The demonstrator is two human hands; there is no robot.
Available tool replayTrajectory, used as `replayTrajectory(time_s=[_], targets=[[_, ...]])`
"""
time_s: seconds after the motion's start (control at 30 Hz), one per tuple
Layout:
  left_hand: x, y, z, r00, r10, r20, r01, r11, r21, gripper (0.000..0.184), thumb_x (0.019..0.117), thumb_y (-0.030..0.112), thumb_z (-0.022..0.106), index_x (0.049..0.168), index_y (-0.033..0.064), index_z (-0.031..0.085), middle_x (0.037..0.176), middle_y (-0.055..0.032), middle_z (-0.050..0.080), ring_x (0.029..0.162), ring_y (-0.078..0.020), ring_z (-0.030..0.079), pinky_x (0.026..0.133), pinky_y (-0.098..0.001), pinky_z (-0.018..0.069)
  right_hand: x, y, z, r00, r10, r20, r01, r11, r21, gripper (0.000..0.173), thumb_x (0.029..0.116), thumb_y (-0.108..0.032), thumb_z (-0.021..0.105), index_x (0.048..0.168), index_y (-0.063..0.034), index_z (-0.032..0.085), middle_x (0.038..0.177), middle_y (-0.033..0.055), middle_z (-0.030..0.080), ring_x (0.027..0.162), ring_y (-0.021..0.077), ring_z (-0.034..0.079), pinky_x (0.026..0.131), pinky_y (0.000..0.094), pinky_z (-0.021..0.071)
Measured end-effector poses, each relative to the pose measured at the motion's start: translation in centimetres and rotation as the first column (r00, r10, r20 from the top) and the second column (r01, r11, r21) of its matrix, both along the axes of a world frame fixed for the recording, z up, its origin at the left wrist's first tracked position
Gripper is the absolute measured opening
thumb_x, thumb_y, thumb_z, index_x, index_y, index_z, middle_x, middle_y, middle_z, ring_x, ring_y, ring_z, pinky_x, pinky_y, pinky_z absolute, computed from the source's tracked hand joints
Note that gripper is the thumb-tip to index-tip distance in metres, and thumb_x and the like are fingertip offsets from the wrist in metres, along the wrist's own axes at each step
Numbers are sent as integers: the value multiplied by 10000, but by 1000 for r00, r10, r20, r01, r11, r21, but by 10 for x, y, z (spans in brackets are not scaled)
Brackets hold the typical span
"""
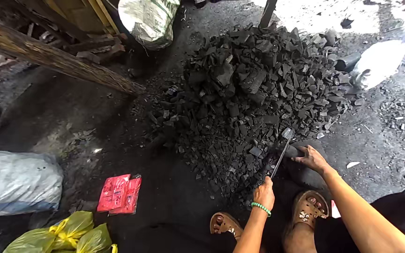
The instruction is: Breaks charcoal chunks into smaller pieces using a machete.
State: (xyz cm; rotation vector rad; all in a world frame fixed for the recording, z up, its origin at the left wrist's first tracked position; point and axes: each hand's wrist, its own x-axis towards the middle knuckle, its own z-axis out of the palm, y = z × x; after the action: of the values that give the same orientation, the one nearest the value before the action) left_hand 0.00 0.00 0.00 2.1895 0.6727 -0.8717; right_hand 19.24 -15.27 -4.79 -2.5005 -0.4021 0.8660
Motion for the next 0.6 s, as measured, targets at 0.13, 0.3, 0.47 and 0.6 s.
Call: replayTrajectory(time_s=[0.13, 0.3, 0.47, 0.6], targets=[[13, 11, 40, 986, 12, 165, -17, 1000, 26, 415, 1132, 267, 342, 1402, 19, 536, 1140, -244, 696, 1104, -402, 678, 972, -557, 511, -7, 6, 5, 999, 1, 36, 3, 994, -108, 642, 899, -390, 802, 1451, -142, 586, 1391, 288, 552, 1300, 493, 508, 1044, 640, 433], [44, 9, 101, 249, 133, 959, -265, 962, -64, 306, 1102, 199, 434, 1133, -53, 605, 675, -108, 589, 536, -210, 599, 499, -354, 530, -28, 6, 0, 971, 6, 240, 3, 999, -37, 615, 842, -287, 868, 1384, -106, 640, 1333, 295, 569, 1255, 511, 521, 974, 651, 483], [21, -5, 33, 539, 166, 825, -283, 959, -9, 340, 1105, 191, 423, 1234, -92, 561, 761, -189, 660, 668, -304, 687, 657, -436, 597, -29, 6, 2, 971, 16, 239, -2, 998, -57, 622, 859, -310, 852, 1414, -146, 625, 1324, 274, 576, 1242, 490, 534, 950, 636, 498], [2, 0, -8, 997, -34, -72, 36, 999, 19, 469, 1135, 237, 293, 1570, 65, 326, 1304, -247, 641, 1222, -406, 629, 1031, -566, 485, -24, 5, 1, 979, -8, 201, 20, 998, -61, 617, 876, -326, 833, 1427, -153, 616, 1360, 283, 560, 1269, 498, 515, 983, 640, 476]])
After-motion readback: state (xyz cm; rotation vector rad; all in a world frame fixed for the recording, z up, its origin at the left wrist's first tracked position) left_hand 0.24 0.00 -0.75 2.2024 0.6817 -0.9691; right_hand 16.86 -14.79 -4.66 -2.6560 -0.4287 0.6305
